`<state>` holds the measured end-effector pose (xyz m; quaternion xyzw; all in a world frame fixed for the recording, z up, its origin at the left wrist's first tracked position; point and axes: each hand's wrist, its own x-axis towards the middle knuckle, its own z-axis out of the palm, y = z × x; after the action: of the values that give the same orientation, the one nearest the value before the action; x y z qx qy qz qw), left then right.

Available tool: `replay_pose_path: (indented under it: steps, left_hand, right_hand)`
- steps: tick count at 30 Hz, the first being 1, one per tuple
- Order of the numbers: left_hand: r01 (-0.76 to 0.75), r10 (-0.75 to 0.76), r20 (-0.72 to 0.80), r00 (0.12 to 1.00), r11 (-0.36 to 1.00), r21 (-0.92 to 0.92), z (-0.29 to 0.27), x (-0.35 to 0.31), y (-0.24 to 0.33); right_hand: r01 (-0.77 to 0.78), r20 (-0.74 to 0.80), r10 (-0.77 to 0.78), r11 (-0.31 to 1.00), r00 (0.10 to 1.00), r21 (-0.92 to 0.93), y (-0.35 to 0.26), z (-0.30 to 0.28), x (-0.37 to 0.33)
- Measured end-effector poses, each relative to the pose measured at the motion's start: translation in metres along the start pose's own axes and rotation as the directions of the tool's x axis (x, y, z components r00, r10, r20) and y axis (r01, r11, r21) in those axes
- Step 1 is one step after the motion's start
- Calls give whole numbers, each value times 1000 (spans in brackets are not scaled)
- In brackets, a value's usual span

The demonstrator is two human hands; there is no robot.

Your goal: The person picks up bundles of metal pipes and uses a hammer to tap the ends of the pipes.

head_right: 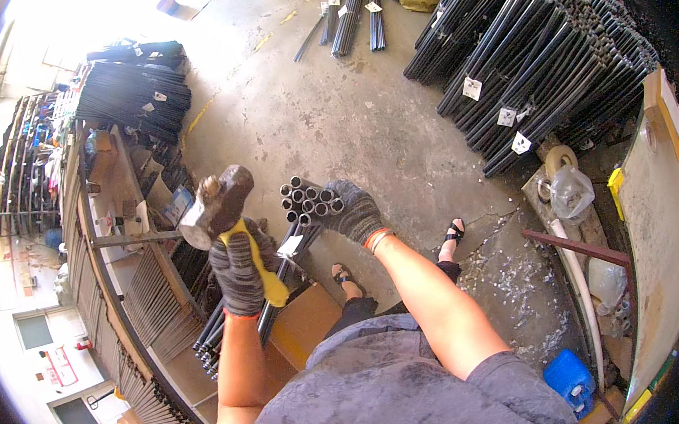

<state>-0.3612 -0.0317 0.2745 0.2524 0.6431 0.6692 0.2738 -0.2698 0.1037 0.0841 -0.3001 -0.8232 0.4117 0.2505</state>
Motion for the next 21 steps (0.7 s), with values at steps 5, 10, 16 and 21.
replay_pose_path:
  steps: [5,10,16,21]
  left_hand:
    - [89,-261,115,959,656,750,-22,3,-75]
    - [-80,8,139,990,851,519,-19,14,-28]
    - [219,-261,29,965,862,458,-16,14,-46]
    - [218,-292,144,945,896,387,-17,16,-50]
  right_hand:
    - [70,101,-56,988,993,-135,-12,3,9]
    - [65,32,-63,996,997,-67,-2,7,-6]
    - [27,72,-20,995,997,-92,-5,3,-1]
    - [-38,37,40,997,999,-72,-1,-1,-13]
